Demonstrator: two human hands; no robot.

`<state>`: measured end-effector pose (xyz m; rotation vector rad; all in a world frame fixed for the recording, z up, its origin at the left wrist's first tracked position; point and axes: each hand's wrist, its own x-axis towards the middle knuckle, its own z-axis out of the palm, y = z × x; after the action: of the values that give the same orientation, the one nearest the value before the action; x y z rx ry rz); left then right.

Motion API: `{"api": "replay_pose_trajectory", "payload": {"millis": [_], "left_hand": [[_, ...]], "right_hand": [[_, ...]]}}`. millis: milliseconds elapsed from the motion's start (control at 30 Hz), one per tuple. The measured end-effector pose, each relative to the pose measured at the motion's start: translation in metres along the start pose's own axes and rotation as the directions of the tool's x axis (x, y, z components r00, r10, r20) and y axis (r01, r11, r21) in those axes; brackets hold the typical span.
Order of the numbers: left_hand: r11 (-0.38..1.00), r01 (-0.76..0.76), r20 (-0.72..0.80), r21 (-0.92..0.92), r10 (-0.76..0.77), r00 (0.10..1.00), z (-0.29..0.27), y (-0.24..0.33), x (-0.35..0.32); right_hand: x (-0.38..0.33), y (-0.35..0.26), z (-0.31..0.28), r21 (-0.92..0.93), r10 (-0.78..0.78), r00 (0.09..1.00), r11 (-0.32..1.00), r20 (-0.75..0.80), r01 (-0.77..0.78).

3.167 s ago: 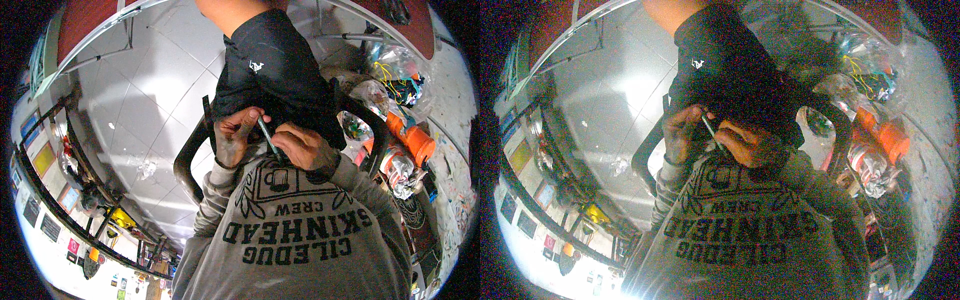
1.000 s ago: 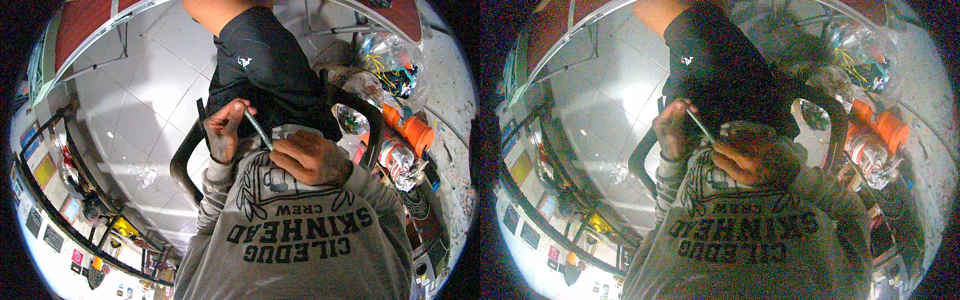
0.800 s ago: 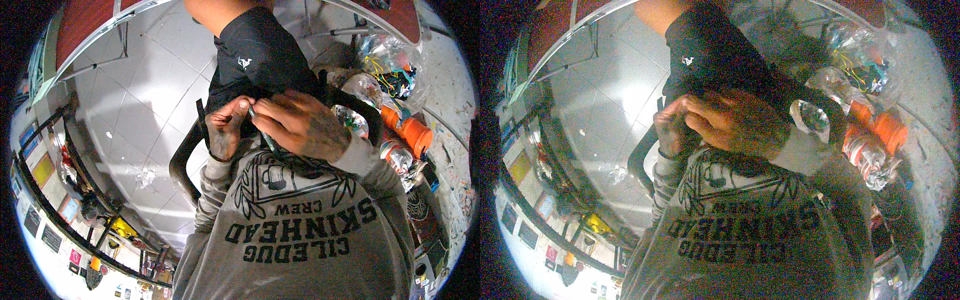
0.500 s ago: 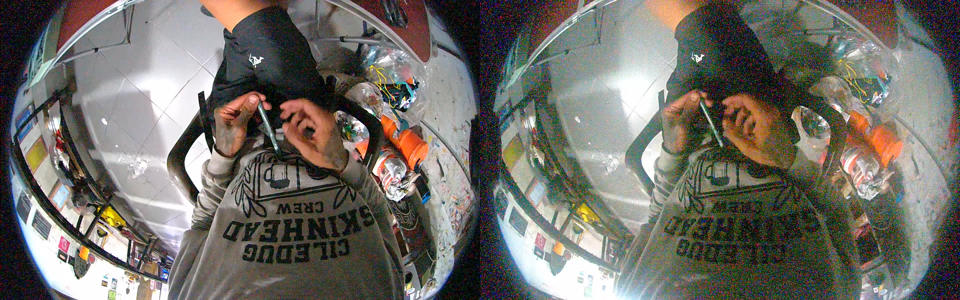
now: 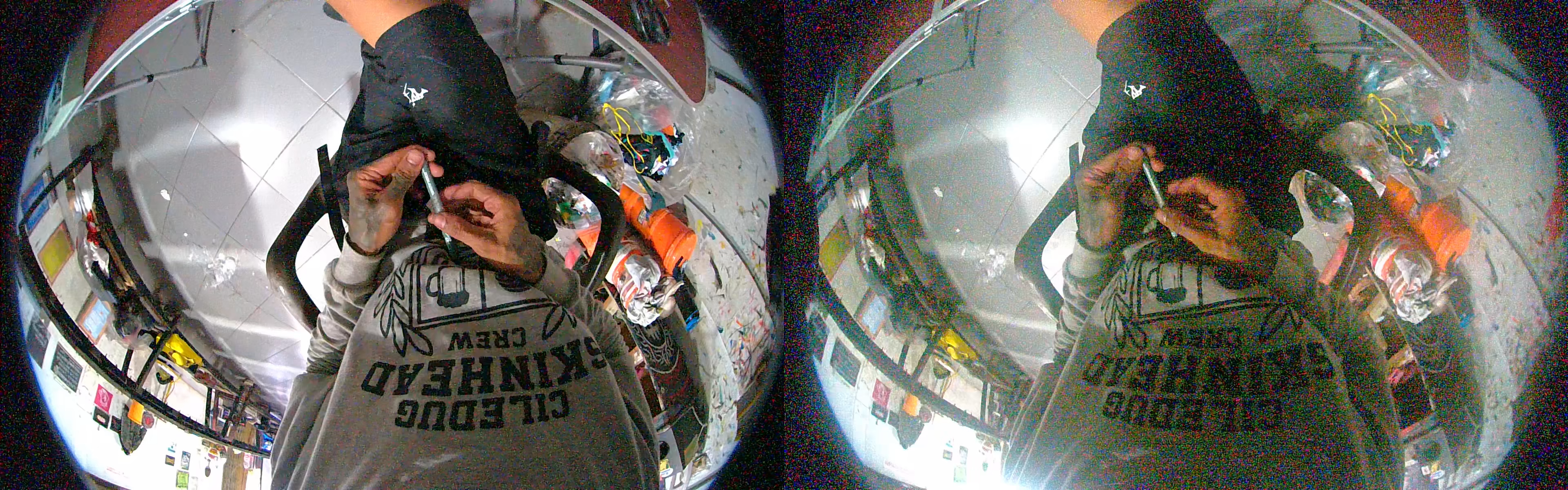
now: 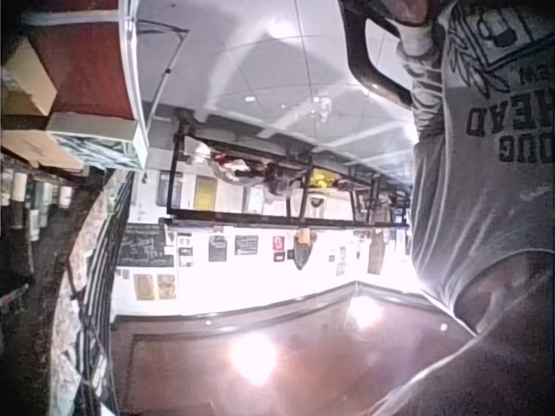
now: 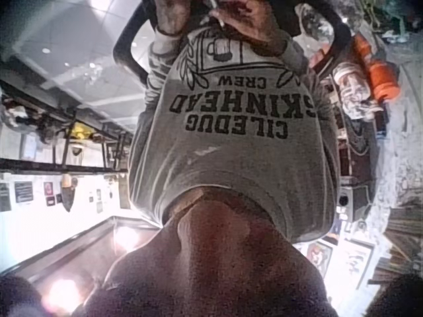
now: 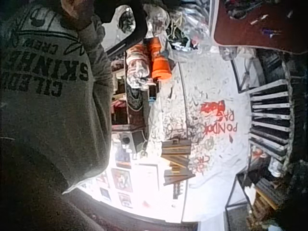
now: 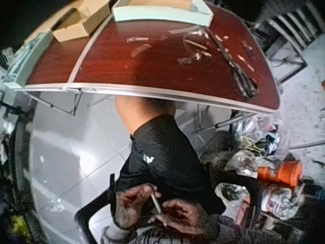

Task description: The person assembles a component by hand and with a small wooden stick, inserting a white plastic piece and a metal tip into a green tube.

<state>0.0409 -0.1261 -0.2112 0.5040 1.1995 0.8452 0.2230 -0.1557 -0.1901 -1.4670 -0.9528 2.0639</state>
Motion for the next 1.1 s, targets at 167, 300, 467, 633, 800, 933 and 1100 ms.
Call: {"api": "replay_pose_trajectory", "payload": {"millis": [167, 300, 467, 633, 800, 933, 1100], "left_hand": [[0.999, -0.025, 0.001, 0.044, 0.025, 1.0, 0.001, 0.001, 0.001], [0.997, -0.036, 0.003, 0.067, 0.036, 0.999, 0.0, 0.0, 0.002], [0.999, -0.033, 0.001, 0.018, 0.033, 0.999, 0.0, -0.004, 0.002], [0.998, 0.04, -0.007, 0.042, -0.039, 0.999, -0.003, -0.002, 0.002], [1.0, -0.001, 0.024, 0.025, 0.0, 1.0, -0.003, -0.001, 0.002], [1.0, 0.02, 0.022, 0.013, -0.02, 1.0, -0.002, 0.001, 0.001], [0.999, 0.022, 0.008, 0.029, -0.023, 1.0, -0.002, 0.003, 0.0]], "right_hand": [[-0.001, -0.008, 0.005, 0.003, -0.1, 0.991, 0.995, -0.092, 0.1], [0.0, -0.009, 0.004, -0.062, -0.1, 0.992, 0.994, -0.082, 0.095], [0.003, -0.003, 0.005, 0.001, -0.12, 0.99, 0.993, -0.072, 0.12], [0.002, -0.003, 0.009, 0.053, -0.068, 0.992, 0.996, -0.107, 0.074], [0.004, -0.001, 0.011, 0.048, -0.039, 0.99, 0.998, -0.132, 0.046], [0.003, 0.001, 0.011, 0.045, -0.024, 0.99, 0.999, -0.139, 0.03], [0.003, 0.004, 0.01, 0.099, -0.059, 0.991, 0.993, -0.119, 0.071]]}}
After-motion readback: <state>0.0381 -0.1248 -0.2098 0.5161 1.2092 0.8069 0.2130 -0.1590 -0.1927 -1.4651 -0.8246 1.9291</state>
